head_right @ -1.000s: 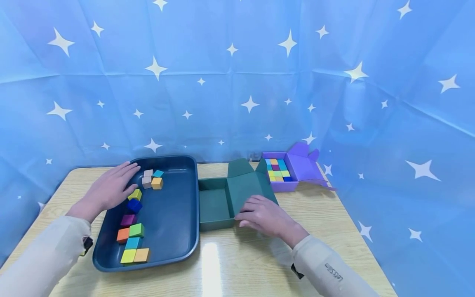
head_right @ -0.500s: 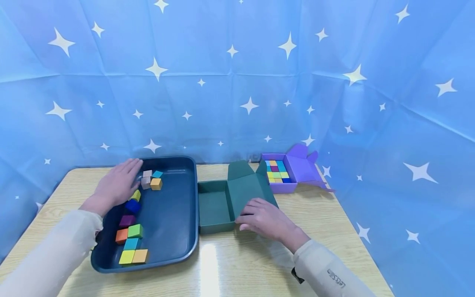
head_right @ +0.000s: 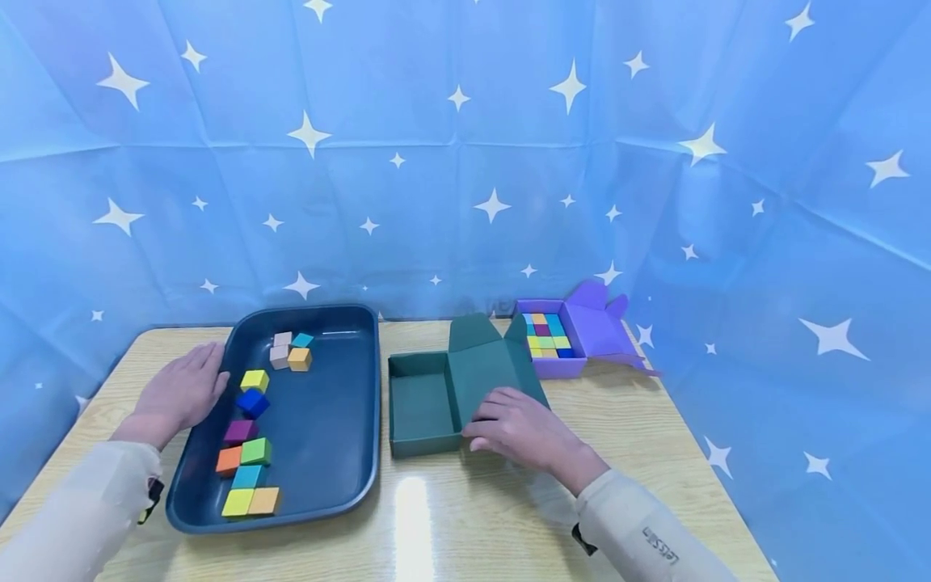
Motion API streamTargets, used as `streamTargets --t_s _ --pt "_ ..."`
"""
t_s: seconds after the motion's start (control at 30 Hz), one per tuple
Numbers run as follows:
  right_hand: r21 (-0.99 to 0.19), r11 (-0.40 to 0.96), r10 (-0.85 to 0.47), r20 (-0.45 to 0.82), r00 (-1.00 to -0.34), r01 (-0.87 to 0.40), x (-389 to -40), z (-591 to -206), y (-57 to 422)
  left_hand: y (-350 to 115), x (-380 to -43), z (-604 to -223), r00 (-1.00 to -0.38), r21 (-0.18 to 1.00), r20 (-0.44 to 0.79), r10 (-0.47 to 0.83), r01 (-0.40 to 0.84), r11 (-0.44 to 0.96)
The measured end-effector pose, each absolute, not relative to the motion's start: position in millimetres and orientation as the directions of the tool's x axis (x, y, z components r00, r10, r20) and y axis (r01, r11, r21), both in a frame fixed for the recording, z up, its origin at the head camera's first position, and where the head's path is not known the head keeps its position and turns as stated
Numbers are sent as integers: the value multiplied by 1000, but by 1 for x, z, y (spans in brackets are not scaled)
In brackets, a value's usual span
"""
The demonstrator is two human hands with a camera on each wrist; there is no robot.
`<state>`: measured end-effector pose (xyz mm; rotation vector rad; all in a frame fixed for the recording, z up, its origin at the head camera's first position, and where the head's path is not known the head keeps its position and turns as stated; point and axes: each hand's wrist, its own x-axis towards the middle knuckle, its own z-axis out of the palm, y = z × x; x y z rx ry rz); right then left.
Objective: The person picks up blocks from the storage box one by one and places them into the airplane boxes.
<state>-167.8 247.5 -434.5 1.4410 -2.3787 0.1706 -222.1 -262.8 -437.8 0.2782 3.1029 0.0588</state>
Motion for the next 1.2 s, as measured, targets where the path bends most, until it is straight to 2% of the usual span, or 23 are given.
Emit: streamTargets --t_s 0.17,0.27,0.43,0.6,0.77,0.97,1.2 --pt "81 472 -835 359 -416 -878 -169 -435 247 -276 -227 -437 -981 48 -51 185 183 982" --pt "87 476 -835 355 -419 -875 -168 -434 246 -274 -230 -431 -979 53 -18 202 201 978" --pt "107 457 -844 365 -392 -883 -167 -434 243 -252 -239 -412 -954 17 93 285 288 958" --pt "107 460 -846 354 -399 -881 -166 -434 239 -224 -254 -402 -926 19 100 364 368 930" --pt "108 462 -848 345 -403 -880 -165 -434 236 -207 -266 -407 -925 62 96 368 375 925" --pt "112 448 -851 357 -385 -887 -165 -434 234 -203 -275 -422 -928 43 74 364 368 929" --pt "120 459 -851 343 -397 -880 -163 -431 234 -201 -282 -432 -931 40 71 357 360 932"
